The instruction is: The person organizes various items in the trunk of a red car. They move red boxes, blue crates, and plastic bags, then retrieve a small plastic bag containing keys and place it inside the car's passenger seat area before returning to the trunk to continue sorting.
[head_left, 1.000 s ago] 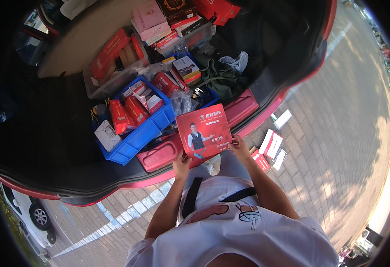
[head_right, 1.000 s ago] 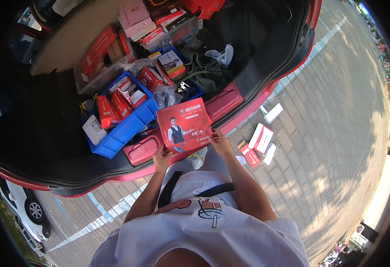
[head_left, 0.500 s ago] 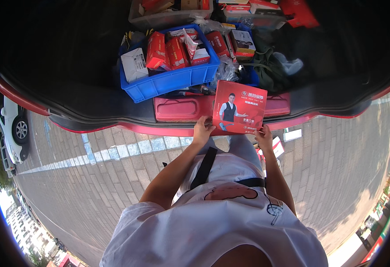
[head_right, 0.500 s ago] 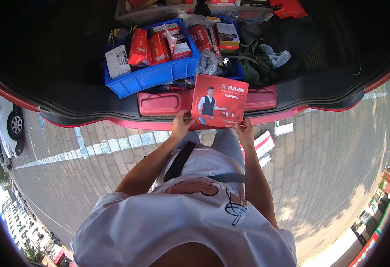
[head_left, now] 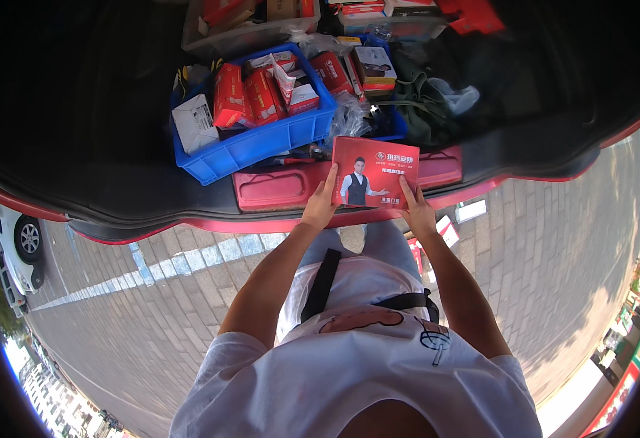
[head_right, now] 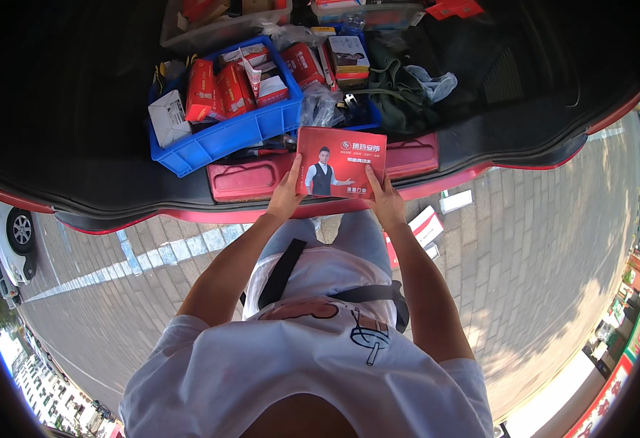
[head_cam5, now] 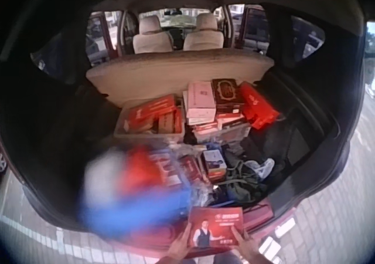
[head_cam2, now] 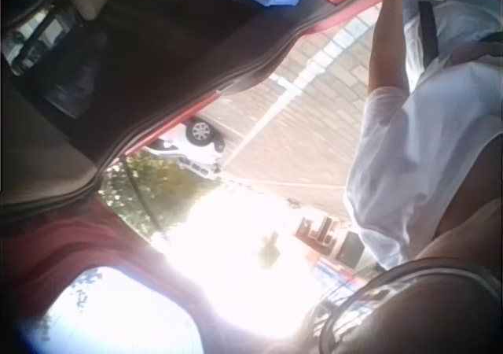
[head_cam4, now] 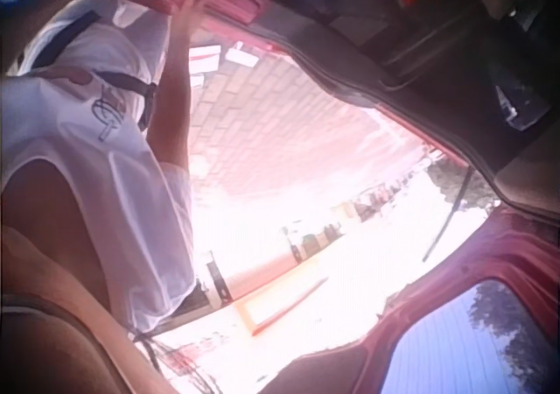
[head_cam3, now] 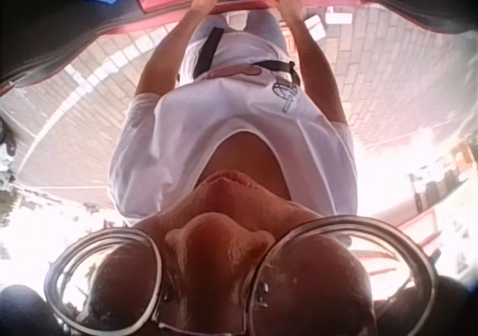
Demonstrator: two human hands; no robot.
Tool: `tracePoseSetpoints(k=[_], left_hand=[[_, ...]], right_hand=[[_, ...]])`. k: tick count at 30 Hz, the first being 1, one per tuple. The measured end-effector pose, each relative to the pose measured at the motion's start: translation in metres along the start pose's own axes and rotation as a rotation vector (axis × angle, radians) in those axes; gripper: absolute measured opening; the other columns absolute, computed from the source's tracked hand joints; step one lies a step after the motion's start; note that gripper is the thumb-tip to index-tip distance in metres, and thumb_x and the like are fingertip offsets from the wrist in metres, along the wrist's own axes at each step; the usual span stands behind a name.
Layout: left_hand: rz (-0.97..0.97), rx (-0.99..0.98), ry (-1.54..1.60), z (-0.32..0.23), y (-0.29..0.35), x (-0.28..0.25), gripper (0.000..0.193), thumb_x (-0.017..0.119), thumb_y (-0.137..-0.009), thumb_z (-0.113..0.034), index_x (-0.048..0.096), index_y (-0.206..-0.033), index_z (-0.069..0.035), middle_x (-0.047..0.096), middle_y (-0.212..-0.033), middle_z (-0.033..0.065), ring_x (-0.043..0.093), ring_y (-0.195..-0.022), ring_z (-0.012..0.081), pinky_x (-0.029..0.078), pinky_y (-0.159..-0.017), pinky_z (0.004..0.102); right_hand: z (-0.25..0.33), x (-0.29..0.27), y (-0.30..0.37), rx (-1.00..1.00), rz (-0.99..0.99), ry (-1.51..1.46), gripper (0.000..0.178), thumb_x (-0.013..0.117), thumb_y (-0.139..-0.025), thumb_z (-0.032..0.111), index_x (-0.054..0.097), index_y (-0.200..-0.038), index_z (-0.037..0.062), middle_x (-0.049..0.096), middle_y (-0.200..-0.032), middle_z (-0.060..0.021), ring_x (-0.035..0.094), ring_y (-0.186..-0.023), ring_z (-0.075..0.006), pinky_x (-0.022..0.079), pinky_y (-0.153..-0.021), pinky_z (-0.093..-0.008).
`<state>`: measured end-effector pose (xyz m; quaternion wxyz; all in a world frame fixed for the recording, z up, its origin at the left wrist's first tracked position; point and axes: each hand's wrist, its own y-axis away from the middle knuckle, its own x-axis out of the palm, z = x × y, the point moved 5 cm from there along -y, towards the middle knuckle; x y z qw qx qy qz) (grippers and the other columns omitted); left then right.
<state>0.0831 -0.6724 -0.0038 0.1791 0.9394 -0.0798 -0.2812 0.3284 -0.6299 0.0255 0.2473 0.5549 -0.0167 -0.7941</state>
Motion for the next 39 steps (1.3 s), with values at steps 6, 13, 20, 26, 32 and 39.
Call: tracePoseSetpoints(k=[6, 13, 20, 26, 32, 39], left_hand=[[-0.086, -0.107, 0.491, -0.003, -0.001, 0.009, 0.092, 0.066, -0.077, -0.004, 0.006, -0.144, -0.025, 0.052, -0.115, 0.0138, 0.057, -0.097, 0.0317, 0.047, -0.087, 0.0404], [-0.289, -0.605, 1.337, -0.020, -0.002, 0.033, 0.056, 0.065, -0.082, -0.038, 0.041, -0.125, -0.011, 0.055, -0.107, 0.0027, 0.054, -0.091, 0.0134, 0.041, -0.082, 0.0259], [-0.759, -0.390, 1.234, -0.082, -0.008, -0.025, 0.040, 0.063, -0.085, -0.027, 0.056, -0.114, 0.000, 0.062, -0.099, 0.0058, 0.058, -0.091, 0.0117, 0.047, -0.078, 0.0229], [-0.862, -0.214, 1.139, -0.181, -0.031, -0.045, 0.071, 0.059, -0.085, -0.016, 0.017, -0.142, -0.009, 0.041, -0.130, 0.0105, 0.046, -0.113, 0.0178, 0.041, -0.089, 0.0296], [-0.607, -0.119, 1.306, -0.189, -0.167, -0.075, 0.076, 0.054, -0.085, -0.013, 0.007, -0.145, -0.010, 0.030, -0.139, 0.0084, 0.037, -0.119, 0.0162, 0.032, -0.099, 0.0311], [-0.826, 0.004, 0.988, -0.141, -0.219, -0.187, 0.068, 0.049, -0.090, -0.047, 0.028, -0.139, -0.004, 0.031, -0.140, 0.0141, 0.035, -0.128, 0.0257, 0.028, -0.105, 0.0383]], right_hand=[[-0.008, -0.033, -0.005, -0.170, -0.176, -0.083, 0.085, 0.070, -0.075, 0.030, 0.020, -0.142, 0.0235, 0.041, -0.132, -0.0203, 0.051, -0.110, -0.0360, 0.047, -0.086, -0.0392], [-0.035, -0.039, -0.089, 0.296, -0.103, -0.818, 0.061, 0.062, -0.083, 0.034, 0.036, -0.132, 0.0078, 0.059, -0.109, -0.0176, 0.060, -0.098, -0.0299, 0.046, -0.084, -0.0362], [-0.027, -0.083, -0.066, 0.205, -0.036, -1.378, 0.052, 0.070, -0.078, 0.013, 0.036, -0.117, 0.0037, 0.055, -0.107, -0.0092, 0.058, -0.094, -0.0170, 0.050, -0.074, -0.0285], [0.003, -0.133, -0.064, 0.418, 0.321, -1.501, 0.057, 0.063, -0.082, 0.015, 0.032, -0.129, 0.0097, 0.051, -0.110, -0.0076, 0.056, -0.099, -0.0169, 0.054, -0.074, -0.0368], [-0.013, -0.159, -0.175, 0.358, -0.008, -1.741, 0.044, 0.059, -0.086, 0.014, 0.036, -0.122, 0.0076, 0.054, -0.110, -0.0096, 0.060, -0.095, -0.0199, 0.057, -0.070, -0.0389], [0.026, -0.256, -0.457, -0.098, -0.251, -1.763, 0.044, 0.062, -0.084, 0.025, 0.047, -0.117, 0.0007, 0.054, -0.113, -0.0135, 0.055, -0.103, -0.0229, 0.054, -0.081, -0.0399]])
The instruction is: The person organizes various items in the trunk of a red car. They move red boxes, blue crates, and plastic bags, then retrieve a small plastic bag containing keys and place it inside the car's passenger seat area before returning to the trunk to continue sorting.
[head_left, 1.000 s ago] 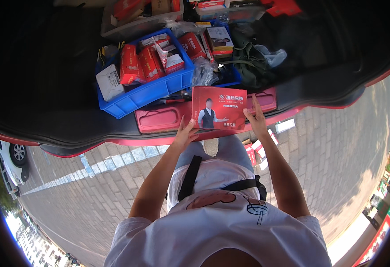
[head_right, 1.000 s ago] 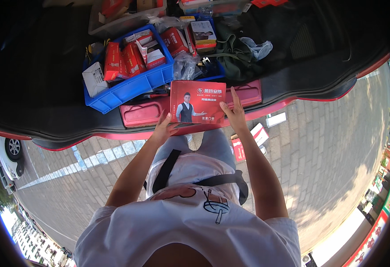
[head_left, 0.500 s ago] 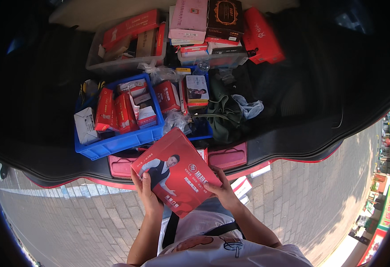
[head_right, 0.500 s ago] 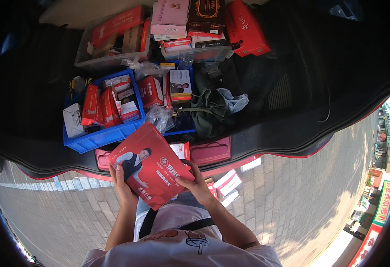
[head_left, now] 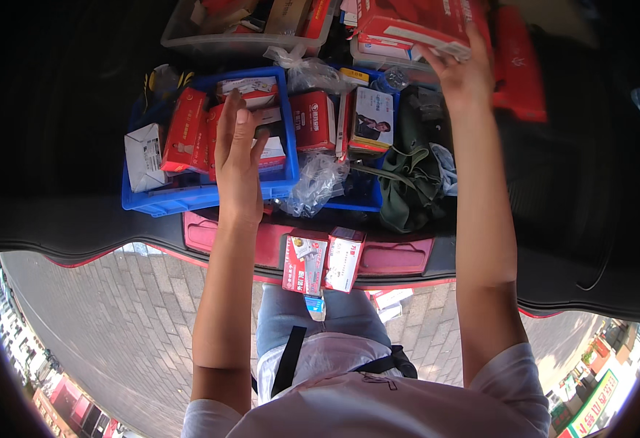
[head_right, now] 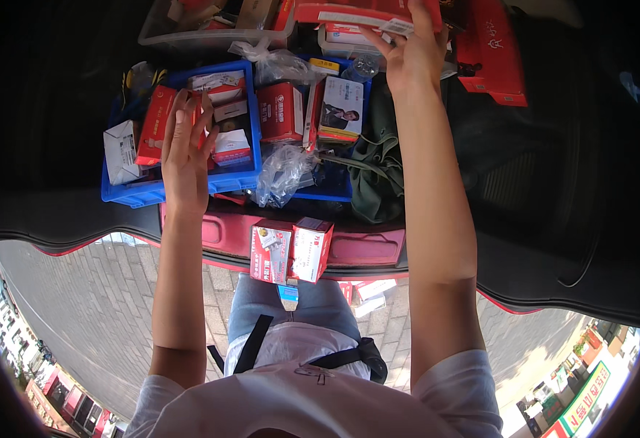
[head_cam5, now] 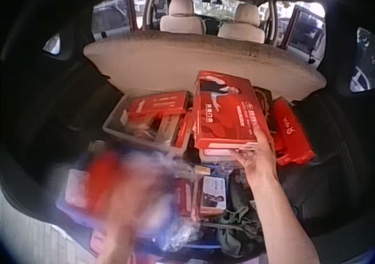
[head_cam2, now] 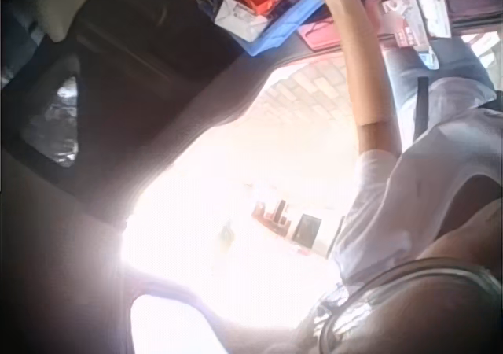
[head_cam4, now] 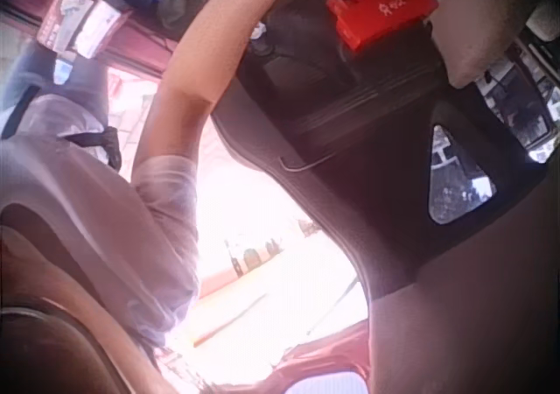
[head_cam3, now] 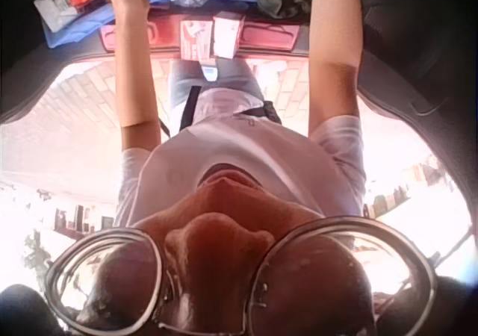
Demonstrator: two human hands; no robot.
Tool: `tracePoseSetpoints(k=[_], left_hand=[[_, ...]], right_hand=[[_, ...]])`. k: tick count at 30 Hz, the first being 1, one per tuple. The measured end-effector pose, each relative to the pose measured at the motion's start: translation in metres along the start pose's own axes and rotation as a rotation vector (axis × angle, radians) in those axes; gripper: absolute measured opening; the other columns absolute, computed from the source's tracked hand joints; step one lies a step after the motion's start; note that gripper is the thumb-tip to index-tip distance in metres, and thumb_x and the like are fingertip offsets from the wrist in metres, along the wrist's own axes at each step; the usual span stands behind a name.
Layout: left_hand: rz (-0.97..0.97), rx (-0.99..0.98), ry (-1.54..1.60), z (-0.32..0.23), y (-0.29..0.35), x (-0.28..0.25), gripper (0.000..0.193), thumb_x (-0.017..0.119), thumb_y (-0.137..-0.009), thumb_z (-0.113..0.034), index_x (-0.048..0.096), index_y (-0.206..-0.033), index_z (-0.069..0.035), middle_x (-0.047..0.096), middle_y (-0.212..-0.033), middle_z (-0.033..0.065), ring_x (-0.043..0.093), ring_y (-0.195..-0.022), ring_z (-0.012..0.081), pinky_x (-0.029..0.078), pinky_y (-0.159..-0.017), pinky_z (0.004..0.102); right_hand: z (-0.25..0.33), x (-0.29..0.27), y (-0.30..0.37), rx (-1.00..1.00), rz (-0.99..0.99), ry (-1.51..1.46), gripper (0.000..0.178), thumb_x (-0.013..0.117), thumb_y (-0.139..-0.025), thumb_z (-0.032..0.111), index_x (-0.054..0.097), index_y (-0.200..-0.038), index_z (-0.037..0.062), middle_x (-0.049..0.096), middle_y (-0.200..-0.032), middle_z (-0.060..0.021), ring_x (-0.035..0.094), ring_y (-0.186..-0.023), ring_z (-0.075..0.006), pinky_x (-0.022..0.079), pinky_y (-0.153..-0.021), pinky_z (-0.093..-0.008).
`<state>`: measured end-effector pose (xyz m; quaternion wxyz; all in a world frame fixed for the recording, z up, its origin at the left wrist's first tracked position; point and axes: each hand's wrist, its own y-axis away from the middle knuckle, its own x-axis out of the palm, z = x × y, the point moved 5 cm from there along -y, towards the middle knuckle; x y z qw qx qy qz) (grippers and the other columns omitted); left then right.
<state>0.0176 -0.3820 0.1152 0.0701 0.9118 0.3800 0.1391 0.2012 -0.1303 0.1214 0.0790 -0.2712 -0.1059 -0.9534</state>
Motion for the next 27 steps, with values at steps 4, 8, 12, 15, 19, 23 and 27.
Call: tracePoseSetpoints(k=[4, 8, 12, 15, 19, 23, 27], left_hand=[[-0.103, 0.240, -0.671, 0.051, -0.041, -0.064, 0.052, 0.058, -0.088, -0.029, 0.041, -0.132, -0.007, 0.039, -0.130, 0.0148, 0.041, -0.120, 0.0291, 0.034, -0.099, 0.0385], [-0.076, 0.423, -1.018, 0.077, -0.092, -0.092, 0.044, 0.059, -0.085, -0.017, 0.045, -0.125, -0.007, 0.040, -0.125, 0.0166, 0.042, -0.117, 0.0338, 0.038, -0.096, 0.0407], [-0.003, 0.530, -1.092, 0.093, -0.137, -0.067, 0.041, 0.060, -0.082, -0.009, 0.048, -0.122, -0.007, 0.040, -0.126, 0.0174, 0.041, -0.117, 0.0362, 0.039, -0.095, 0.0415], [0.088, 0.542, -1.054, 0.105, -0.157, -0.017, 0.041, 0.060, -0.081, -0.008, 0.048, -0.121, -0.007, 0.040, -0.126, 0.0172, 0.041, -0.116, 0.0366, 0.038, -0.094, 0.0418], [0.122, 0.510, -1.058, 0.118, -0.156, 0.008, 0.041, 0.056, -0.081, -0.003, 0.050, -0.122, -0.006, 0.042, -0.127, 0.0173, 0.041, -0.116, 0.0352, 0.038, -0.093, 0.0430], [0.172, 0.532, -1.083, 0.125, -0.157, 0.039, 0.038, 0.054, -0.082, -0.006, 0.050, -0.120, -0.005, 0.041, -0.129, 0.0173, 0.042, -0.115, 0.0349, 0.038, -0.092, 0.0442], [0.355, 0.550, -1.352, 0.170, -0.152, 0.060, 0.037, 0.053, -0.085, -0.017, 0.051, -0.120, -0.008, 0.041, -0.132, 0.0149, 0.041, -0.118, 0.0338, 0.030, -0.101, 0.0482]], right_hand=[[-0.026, 0.011, -0.095, -0.168, -0.334, 0.368, 0.034, 0.050, -0.091, 0.032, 0.058, -0.099, -0.0003, 0.058, -0.076, -0.0092, 0.052, -0.057, -0.0164, 0.044, -0.053, -0.0241], [-0.097, -0.033, -0.084, -0.444, -0.205, 0.879, 0.034, 0.070, -0.076, 0.019, 0.057, -0.104, 0.0041, 0.060, -0.100, -0.0095, 0.060, -0.078, -0.0146, 0.053, -0.054, -0.0260], [-0.242, -0.103, 0.021, 0.244, -0.207, 1.097, 0.039, 0.067, -0.073, 0.029, 0.059, -0.092, -0.0039, 0.065, -0.087, -0.0151, 0.063, -0.085, -0.0291, 0.048, -0.079, -0.0371], [-0.288, -0.147, 0.024, 0.249, -0.364, 1.014, 0.037, 0.067, -0.073, 0.027, 0.058, -0.092, -0.0043, 0.062, -0.092, -0.0183, 0.059, -0.088, -0.0327, 0.046, -0.081, -0.0397], [-0.274, -0.113, 0.045, 0.228, -0.522, 1.071, 0.035, 0.067, -0.075, 0.027, 0.053, -0.093, 0.0010, 0.054, -0.100, -0.0152, 0.051, -0.097, -0.0328, 0.042, -0.083, -0.0422], [-0.307, -0.157, 0.049, 0.565, -0.465, 1.005, 0.071, 0.066, -0.068, 0.053, 0.053, -0.115, 0.0013, 0.054, -0.114, -0.0202, 0.047, -0.112, -0.0350, 0.039, -0.093, -0.0406], [-0.278, -0.135, 0.017, 0.842, -0.498, 1.108, 0.064, 0.062, -0.067, 0.055, 0.060, -0.111, 0.0079, 0.059, -0.111, -0.0168, 0.054, -0.106, -0.0333, 0.040, -0.091, -0.0421]])
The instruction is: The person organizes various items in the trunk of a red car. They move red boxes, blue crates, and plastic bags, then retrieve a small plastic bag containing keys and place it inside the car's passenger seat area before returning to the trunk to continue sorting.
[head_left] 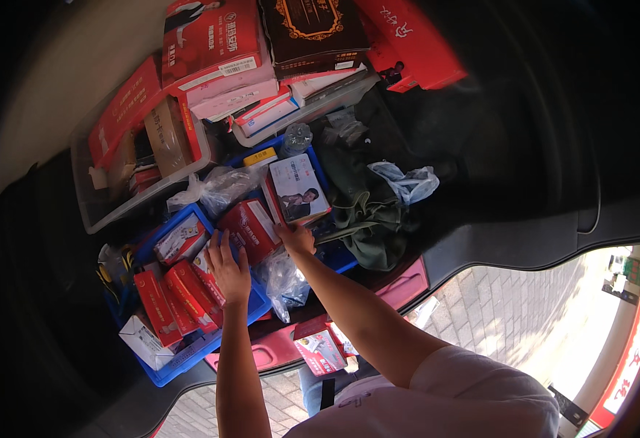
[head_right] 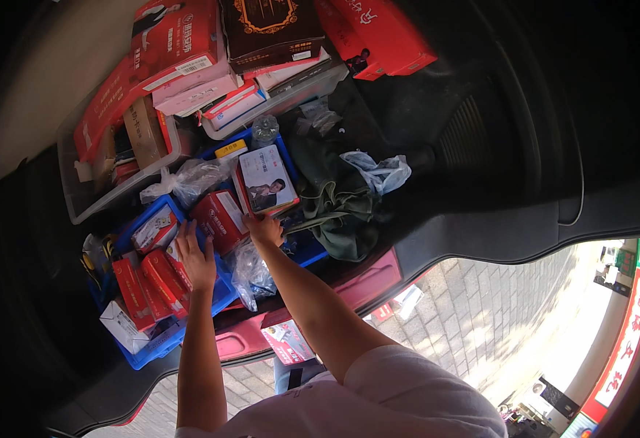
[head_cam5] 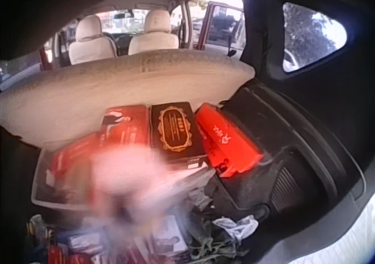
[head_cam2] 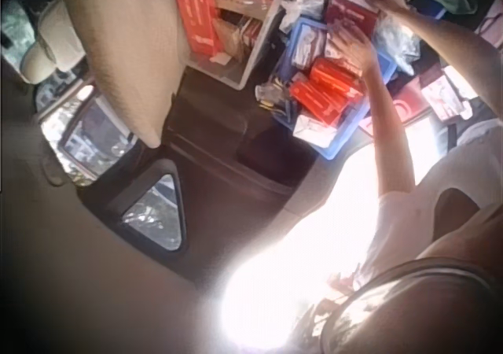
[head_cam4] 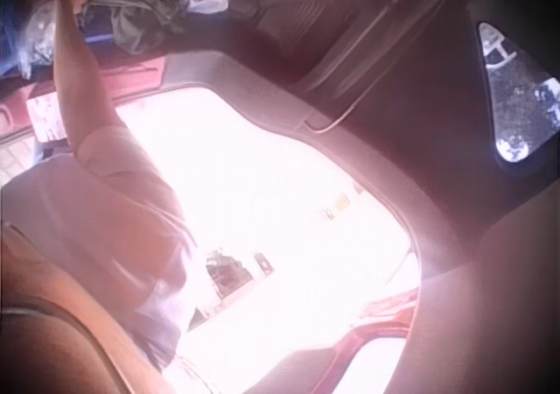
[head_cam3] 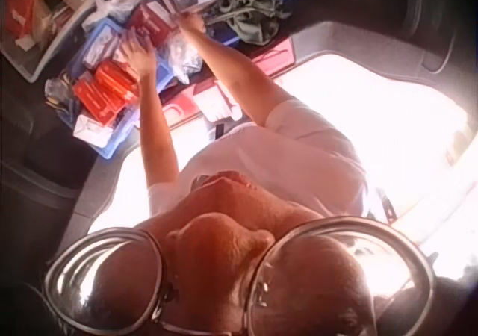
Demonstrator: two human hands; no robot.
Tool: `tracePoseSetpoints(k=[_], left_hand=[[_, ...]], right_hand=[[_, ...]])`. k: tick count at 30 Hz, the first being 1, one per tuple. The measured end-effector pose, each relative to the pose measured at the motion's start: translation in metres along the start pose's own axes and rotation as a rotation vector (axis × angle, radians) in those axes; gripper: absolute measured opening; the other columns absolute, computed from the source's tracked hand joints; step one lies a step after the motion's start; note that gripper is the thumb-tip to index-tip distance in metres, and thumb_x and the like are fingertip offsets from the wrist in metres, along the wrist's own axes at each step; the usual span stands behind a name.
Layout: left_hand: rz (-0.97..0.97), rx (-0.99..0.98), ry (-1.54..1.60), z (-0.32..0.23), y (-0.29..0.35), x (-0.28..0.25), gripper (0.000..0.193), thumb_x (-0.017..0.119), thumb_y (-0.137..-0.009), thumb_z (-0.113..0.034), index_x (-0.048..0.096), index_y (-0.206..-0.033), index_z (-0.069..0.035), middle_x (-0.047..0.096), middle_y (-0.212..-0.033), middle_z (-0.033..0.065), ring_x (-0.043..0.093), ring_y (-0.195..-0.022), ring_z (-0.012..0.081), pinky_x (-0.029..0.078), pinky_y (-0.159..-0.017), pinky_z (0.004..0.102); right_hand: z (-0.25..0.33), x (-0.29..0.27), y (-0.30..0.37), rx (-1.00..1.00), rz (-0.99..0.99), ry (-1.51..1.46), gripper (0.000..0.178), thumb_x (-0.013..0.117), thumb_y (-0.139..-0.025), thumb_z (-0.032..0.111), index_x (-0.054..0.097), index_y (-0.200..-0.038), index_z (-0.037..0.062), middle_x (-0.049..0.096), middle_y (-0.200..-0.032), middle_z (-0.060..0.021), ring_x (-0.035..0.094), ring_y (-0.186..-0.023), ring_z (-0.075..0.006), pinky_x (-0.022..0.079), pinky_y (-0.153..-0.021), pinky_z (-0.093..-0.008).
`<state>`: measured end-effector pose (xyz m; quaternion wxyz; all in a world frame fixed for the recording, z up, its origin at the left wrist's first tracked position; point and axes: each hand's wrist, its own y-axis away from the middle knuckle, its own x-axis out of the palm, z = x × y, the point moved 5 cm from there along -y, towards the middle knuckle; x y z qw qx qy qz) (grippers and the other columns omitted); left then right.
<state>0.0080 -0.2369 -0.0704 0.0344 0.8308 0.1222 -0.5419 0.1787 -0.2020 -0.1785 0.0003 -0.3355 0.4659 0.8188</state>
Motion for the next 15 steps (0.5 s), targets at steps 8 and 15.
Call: tracePoseSetpoints(k=[8, 15], left_hand=[[0.067, 0.031, -0.147, -0.009, -0.005, 0.030, 0.037, 0.044, -0.088, -0.028, 0.052, -0.120, -0.012, 0.040, -0.134, 0.0079, 0.040, -0.121, 0.0276, 0.024, -0.106, 0.0476], [0.131, 0.032, -0.198, -0.014, -0.007, 0.035, 0.038, 0.045, -0.088, -0.030, 0.051, -0.122, -0.014, 0.036, -0.136, 0.0063, 0.035, -0.124, 0.0254, 0.022, -0.107, 0.0462]], right_hand=[[-0.043, -0.010, -0.008, -0.144, 0.329, -0.316, 0.052, 0.066, -0.072, 0.048, 0.065, -0.093, 0.0012, 0.066, -0.083, -0.0126, 0.066, -0.076, -0.0235, 0.052, -0.064, -0.0365], [-0.045, -0.147, 0.081, -0.068, 0.819, -0.615, 0.050, 0.063, -0.080, 0.018, 0.042, -0.125, 0.0072, 0.056, -0.090, -0.0062, 0.061, -0.073, -0.0168, 0.055, -0.060, -0.0339]])
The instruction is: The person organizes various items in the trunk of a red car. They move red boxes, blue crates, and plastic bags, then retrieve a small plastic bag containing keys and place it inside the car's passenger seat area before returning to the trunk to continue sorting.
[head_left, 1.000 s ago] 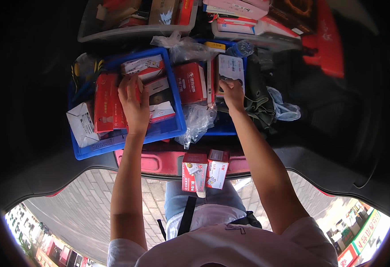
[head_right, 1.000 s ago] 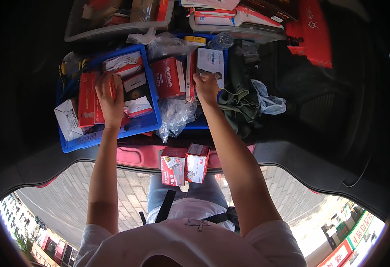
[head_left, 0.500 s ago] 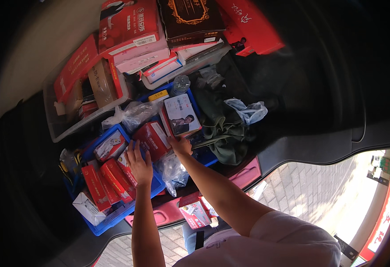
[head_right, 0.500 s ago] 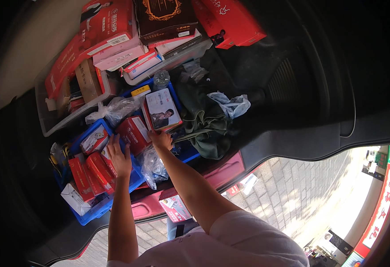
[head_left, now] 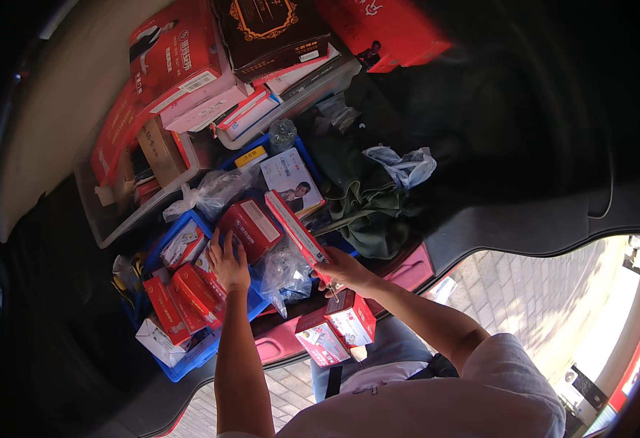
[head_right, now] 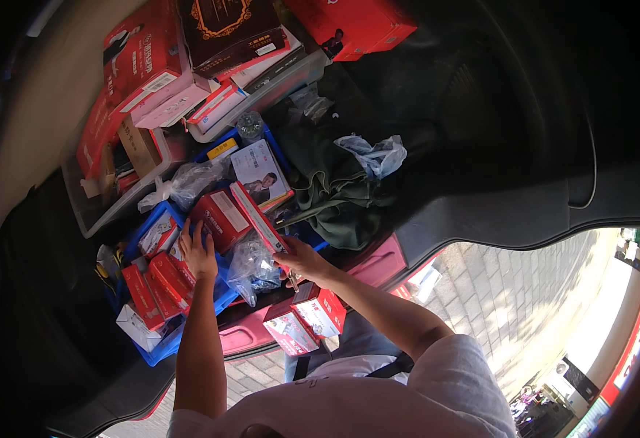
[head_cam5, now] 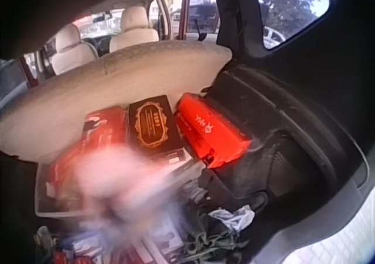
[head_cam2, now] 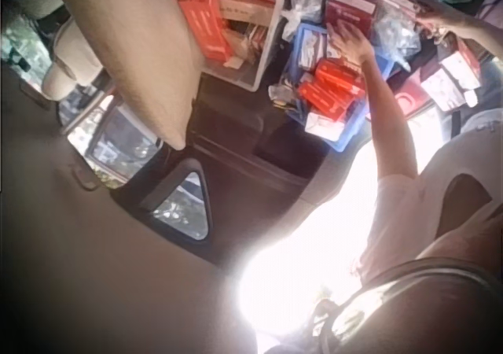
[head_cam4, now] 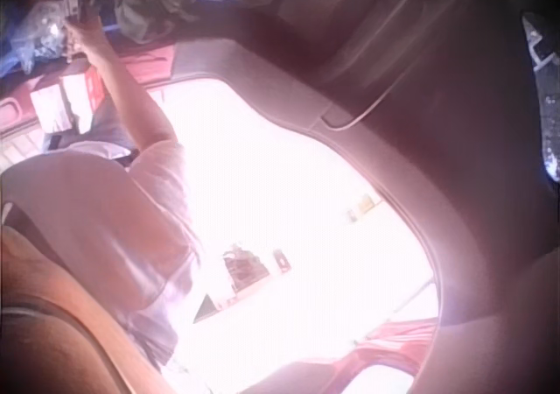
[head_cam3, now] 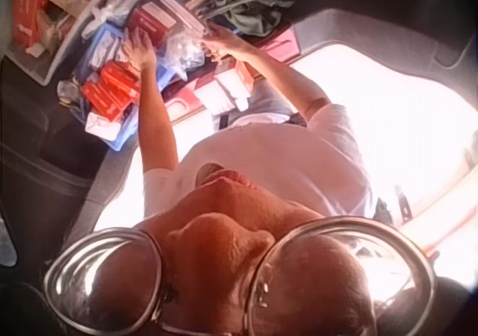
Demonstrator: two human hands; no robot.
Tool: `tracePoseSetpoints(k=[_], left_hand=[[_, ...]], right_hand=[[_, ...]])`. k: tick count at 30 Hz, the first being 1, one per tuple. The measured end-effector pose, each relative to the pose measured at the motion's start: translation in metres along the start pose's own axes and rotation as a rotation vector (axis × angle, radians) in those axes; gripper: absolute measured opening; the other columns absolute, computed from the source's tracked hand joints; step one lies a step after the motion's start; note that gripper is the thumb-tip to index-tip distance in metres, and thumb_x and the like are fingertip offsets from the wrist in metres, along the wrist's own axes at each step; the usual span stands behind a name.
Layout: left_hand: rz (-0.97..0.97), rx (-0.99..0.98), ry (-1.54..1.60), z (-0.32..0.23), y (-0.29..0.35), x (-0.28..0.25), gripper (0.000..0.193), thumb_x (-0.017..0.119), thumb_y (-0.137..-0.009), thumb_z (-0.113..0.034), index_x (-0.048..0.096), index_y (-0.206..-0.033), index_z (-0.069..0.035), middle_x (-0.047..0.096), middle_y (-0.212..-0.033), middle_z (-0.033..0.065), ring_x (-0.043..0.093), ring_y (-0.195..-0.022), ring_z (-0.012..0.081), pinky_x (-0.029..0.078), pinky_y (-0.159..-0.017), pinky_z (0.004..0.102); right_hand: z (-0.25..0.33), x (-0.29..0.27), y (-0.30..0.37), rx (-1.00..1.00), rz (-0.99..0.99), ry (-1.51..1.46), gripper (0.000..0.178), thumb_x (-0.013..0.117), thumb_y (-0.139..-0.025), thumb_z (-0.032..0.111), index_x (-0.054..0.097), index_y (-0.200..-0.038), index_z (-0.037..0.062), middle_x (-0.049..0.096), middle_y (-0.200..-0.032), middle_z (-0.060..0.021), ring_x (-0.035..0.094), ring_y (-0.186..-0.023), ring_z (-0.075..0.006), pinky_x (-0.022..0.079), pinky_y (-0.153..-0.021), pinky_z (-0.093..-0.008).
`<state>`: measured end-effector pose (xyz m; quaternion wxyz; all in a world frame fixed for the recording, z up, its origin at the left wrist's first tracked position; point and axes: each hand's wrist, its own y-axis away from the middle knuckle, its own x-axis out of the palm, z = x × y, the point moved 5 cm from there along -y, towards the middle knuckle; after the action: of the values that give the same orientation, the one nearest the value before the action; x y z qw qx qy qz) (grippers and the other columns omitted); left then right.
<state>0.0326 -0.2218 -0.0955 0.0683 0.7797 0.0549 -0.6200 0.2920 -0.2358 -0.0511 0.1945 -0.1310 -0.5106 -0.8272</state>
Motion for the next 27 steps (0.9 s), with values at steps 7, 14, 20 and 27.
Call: tracePoseSetpoints(k=[7, 14, 20, 27], left_hand=[[0.070, -0.010, -0.070, -0.018, -0.001, -0.004, 0.036, 0.045, -0.089, -0.029, 0.050, -0.122, -0.016, 0.032, -0.139, 0.0061, 0.032, -0.127, 0.0259, 0.020, -0.107, 0.0465], [0.062, -0.008, -0.026, -0.020, -0.009, -0.003, 0.037, 0.050, -0.085, -0.024, 0.050, -0.122, -0.018, 0.032, -0.140, 0.0055, 0.030, -0.129, 0.0262, 0.020, -0.107, 0.0481], [0.077, 0.020, -0.007, -0.024, -0.015, 0.010, 0.038, 0.050, -0.085, -0.024, 0.050, -0.122, -0.018, 0.034, -0.139, 0.0053, 0.027, -0.131, 0.0265, 0.018, -0.107, 0.0482], [0.075, -0.021, -0.019, -0.004, -0.011, 0.004, 0.039, 0.050, -0.084, -0.025, 0.051, -0.122, -0.019, 0.036, -0.138, 0.0055, 0.026, -0.132, 0.0274, 0.017, -0.107, 0.0487]], right_hand=[[0.132, -0.080, 0.079, -0.350, -0.206, 0.120, 0.057, 0.057, -0.079, 0.007, 0.035, -0.131, 0.0069, 0.052, -0.113, -0.0114, 0.061, -0.086, -0.0189, 0.057, -0.063, -0.0375], [0.326, -0.146, -0.009, -0.439, -0.430, 0.516, 0.029, 0.060, -0.071, 0.011, 0.051, -0.096, 0.0003, 0.056, -0.077, -0.0099, 0.062, -0.063, -0.0201, 0.056, -0.053, -0.0364], [0.403, -0.214, -0.123, -0.674, -0.975, 0.844, 0.028, 0.061, -0.070, 0.018, 0.062, -0.089, -0.0027, 0.065, -0.085, -0.0198, 0.064, -0.084, -0.0348, 0.054, -0.071, -0.0421], [0.390, -0.187, -0.166, -0.769, -0.960, 1.155, 0.025, 0.060, -0.069, 0.019, 0.066, -0.090, 0.0073, 0.067, -0.082, -0.0144, 0.066, -0.073, -0.0267, 0.051, -0.071, -0.0356]])
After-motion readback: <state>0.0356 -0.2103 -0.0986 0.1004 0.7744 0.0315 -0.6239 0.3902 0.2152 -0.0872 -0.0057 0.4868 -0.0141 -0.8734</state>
